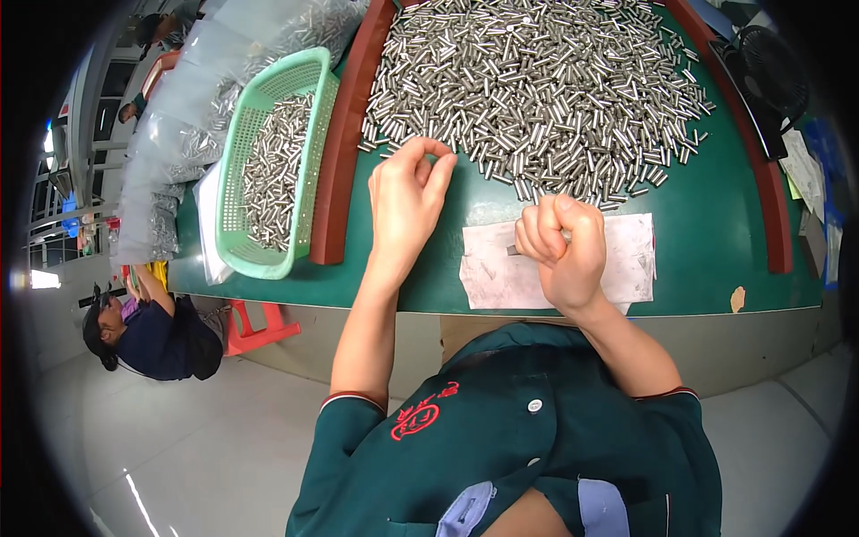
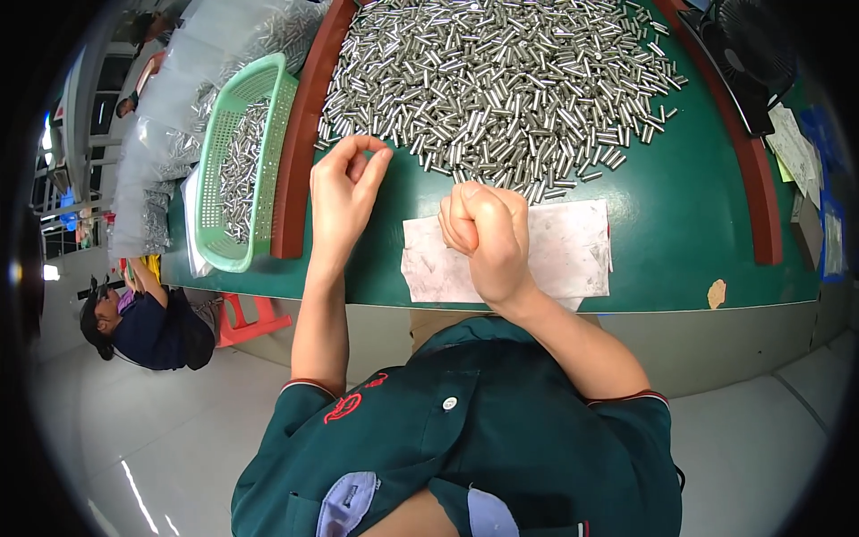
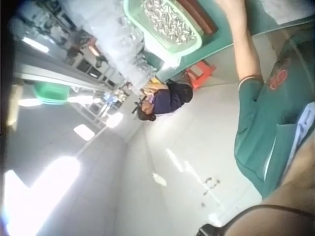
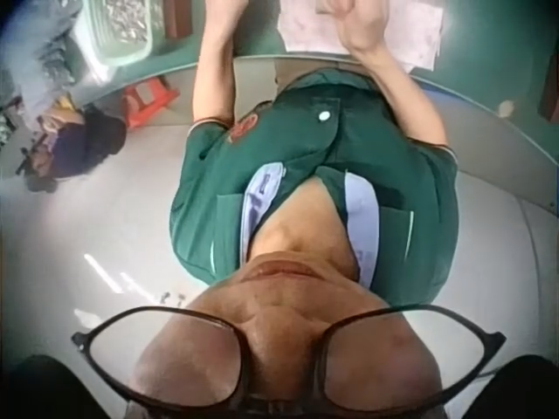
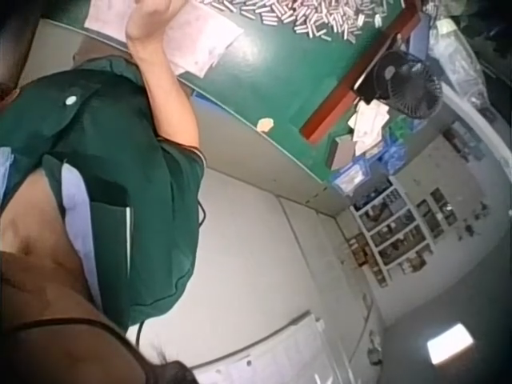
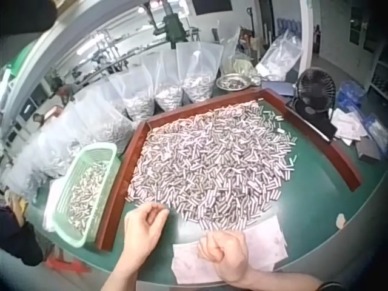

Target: Assembling small metal components at a factory workbench using manual dexterity and a small pick tool.

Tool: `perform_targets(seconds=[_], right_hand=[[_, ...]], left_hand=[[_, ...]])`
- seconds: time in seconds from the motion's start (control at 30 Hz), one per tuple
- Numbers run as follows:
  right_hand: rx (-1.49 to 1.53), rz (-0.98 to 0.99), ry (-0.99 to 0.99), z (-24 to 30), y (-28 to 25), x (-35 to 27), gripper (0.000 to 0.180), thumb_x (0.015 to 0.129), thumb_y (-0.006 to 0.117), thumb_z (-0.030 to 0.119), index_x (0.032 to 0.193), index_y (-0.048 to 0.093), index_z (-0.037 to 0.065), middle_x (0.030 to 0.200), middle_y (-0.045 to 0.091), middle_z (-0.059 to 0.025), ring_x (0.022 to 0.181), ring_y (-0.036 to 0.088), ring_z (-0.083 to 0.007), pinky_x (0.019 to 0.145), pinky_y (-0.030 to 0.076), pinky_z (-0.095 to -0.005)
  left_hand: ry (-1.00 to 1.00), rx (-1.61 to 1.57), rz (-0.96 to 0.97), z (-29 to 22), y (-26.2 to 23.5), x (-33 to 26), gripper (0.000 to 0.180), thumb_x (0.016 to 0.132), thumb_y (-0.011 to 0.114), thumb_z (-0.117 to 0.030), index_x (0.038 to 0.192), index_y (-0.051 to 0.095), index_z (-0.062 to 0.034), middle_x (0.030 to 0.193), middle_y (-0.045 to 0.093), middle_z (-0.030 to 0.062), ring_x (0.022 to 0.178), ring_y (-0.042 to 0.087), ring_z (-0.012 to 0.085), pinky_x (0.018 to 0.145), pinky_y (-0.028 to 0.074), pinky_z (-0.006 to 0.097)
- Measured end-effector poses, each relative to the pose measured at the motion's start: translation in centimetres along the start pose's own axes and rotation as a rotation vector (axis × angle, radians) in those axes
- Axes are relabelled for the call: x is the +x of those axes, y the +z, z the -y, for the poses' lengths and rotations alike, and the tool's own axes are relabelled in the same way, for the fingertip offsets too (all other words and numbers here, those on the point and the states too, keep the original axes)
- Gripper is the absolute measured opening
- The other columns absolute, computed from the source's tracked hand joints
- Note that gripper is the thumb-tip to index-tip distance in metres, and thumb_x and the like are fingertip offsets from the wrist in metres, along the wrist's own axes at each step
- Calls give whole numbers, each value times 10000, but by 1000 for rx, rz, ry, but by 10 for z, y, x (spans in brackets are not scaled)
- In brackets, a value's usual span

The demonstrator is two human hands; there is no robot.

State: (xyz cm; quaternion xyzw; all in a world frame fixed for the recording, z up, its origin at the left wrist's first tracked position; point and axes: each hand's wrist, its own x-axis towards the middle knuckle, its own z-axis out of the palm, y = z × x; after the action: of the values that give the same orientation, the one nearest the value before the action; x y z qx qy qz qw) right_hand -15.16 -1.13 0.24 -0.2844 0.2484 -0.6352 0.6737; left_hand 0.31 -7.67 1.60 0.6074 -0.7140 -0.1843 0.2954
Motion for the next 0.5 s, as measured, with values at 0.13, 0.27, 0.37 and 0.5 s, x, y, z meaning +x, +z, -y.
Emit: perform_targets(seconds=[0.13, 0.27, 0.37, 0.5], right_hand=[[1, -4, 10, 2, 2, 0, 369, 846, 321, 176, 489, 270, 98, 424, 246, 12, 396, 184, -79, 409, 178, -248], [6, -19, 18, 0, -1, 0, 364, 841, 321, 175, 488, 268, 99, 422, 246, 12, 396, 184, -79, 408, 179, -248], [-3, -10, 26, 2, 1, 0, 359, 836, 319, 173, 488, 267, 102, 421, 247, 12, 396, 183, -79, 409, 178, -246], [43, -13, 21, 3, 0, 0, 354, 825, 313, 126, 478, 265, 81, 434, 268, 10, 410, 215, -69, 401, 187, -231]], left_hand=[[45, 201, 1, 2, 8, 13, 190, 668, 692, -134, 717, 571, 3, 469, 461, 82, 419, 461, 232, 445, 357, 357], [32, 137, -18, 9, 14, 15, 187, 664, 695, -127, 711, 570, 4, 476, 472, 77, 426, 473, 231, 457, 373, 347], [30, 124, -38, 14, 15, 13, 145, 672, 669, -99, 703, 569, 0, 481, 480, 73, 428, 483, 224, 461, 384, 341], [31, 88, 4, 7, 7, 0, 59, 679, 588, -57, 677, 562, -4, 463, 459, 78, 411, 479, 206, 444, 377, 328]])
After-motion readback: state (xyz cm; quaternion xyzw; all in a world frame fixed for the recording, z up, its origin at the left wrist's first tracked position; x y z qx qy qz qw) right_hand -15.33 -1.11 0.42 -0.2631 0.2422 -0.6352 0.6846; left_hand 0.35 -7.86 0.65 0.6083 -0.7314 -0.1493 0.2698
